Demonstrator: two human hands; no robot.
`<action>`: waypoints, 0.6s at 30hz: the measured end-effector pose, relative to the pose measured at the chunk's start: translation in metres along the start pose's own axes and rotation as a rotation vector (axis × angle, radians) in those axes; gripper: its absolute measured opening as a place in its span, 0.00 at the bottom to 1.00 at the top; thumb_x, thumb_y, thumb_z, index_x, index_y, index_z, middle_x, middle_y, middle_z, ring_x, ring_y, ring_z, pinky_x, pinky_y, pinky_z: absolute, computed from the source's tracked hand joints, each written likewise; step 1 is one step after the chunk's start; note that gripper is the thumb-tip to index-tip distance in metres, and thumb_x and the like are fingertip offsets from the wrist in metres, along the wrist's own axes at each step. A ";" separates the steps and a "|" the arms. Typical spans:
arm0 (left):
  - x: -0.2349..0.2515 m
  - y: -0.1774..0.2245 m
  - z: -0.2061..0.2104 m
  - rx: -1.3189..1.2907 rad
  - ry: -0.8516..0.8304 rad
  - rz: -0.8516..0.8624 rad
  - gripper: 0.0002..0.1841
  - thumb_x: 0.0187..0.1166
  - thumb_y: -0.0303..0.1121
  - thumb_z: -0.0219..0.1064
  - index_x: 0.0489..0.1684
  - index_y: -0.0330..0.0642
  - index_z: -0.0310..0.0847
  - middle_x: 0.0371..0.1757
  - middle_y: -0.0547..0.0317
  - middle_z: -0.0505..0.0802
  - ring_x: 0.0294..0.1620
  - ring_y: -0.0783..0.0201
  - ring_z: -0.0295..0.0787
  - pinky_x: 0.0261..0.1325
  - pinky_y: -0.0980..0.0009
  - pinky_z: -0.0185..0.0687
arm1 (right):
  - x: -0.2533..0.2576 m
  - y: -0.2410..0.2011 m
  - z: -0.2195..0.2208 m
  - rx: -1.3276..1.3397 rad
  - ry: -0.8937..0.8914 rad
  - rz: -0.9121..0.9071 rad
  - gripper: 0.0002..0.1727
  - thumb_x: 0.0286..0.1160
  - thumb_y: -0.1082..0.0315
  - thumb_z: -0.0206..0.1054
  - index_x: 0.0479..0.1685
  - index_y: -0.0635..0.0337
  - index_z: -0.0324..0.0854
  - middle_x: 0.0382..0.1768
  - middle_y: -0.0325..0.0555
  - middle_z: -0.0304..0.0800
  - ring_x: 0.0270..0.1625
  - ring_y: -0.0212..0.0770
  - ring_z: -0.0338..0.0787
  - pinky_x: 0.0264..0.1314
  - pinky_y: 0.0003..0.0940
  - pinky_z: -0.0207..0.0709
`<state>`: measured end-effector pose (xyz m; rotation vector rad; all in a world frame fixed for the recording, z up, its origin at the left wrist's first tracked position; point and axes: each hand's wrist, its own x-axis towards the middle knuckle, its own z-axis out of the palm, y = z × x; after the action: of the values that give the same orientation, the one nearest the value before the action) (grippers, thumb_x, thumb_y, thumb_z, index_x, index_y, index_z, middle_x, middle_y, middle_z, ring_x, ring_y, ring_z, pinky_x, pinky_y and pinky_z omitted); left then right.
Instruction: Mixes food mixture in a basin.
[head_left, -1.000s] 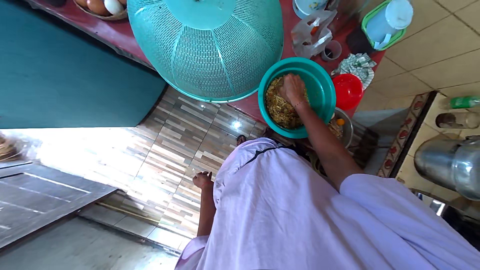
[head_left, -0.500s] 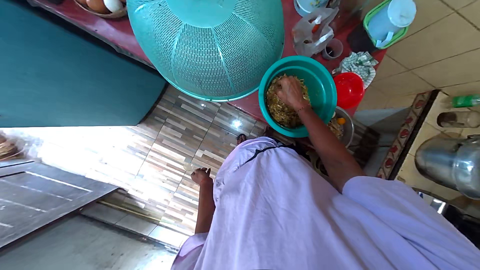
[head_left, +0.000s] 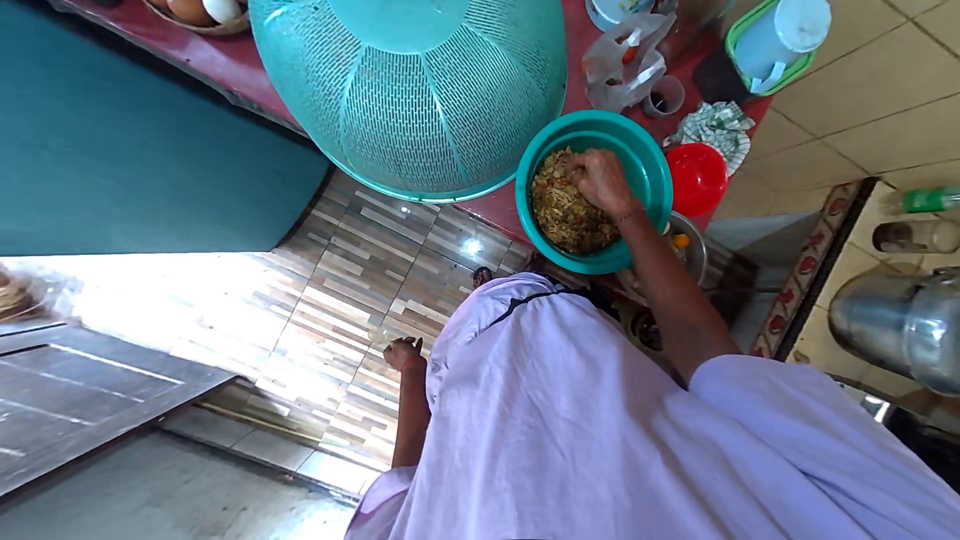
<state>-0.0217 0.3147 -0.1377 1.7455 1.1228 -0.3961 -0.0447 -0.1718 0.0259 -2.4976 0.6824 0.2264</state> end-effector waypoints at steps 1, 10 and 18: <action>0.000 0.000 0.000 0.007 0.000 -0.002 0.17 0.95 0.33 0.40 0.67 0.31 0.67 0.39 0.49 0.78 0.33 0.60 0.77 0.43 0.59 0.82 | -0.003 0.000 0.000 -0.043 -0.032 -0.008 0.13 0.80 0.71 0.63 0.53 0.61 0.93 0.56 0.63 0.92 0.64 0.64 0.89 0.66 0.63 0.79; -0.001 -0.002 0.000 0.042 -0.014 -0.007 0.17 0.94 0.31 0.41 0.71 0.30 0.66 0.42 0.45 0.80 0.36 0.58 0.79 0.44 0.59 0.83 | -0.007 0.007 0.028 -0.333 -0.163 0.002 0.13 0.78 0.68 0.65 0.53 0.62 0.92 0.63 0.59 0.89 0.72 0.64 0.82 0.67 0.62 0.78; -0.001 -0.003 0.000 0.017 -0.014 0.009 0.17 0.95 0.32 0.39 0.68 0.30 0.66 0.40 0.47 0.79 0.33 0.60 0.78 0.42 0.60 0.82 | -0.015 0.005 0.014 -0.260 -0.086 -0.001 0.13 0.80 0.70 0.62 0.53 0.61 0.91 0.60 0.58 0.91 0.71 0.62 0.85 0.66 0.61 0.79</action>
<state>-0.0251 0.3143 -0.1384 1.7593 1.1040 -0.4127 -0.0608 -0.1615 0.0163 -2.7155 0.6513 0.4452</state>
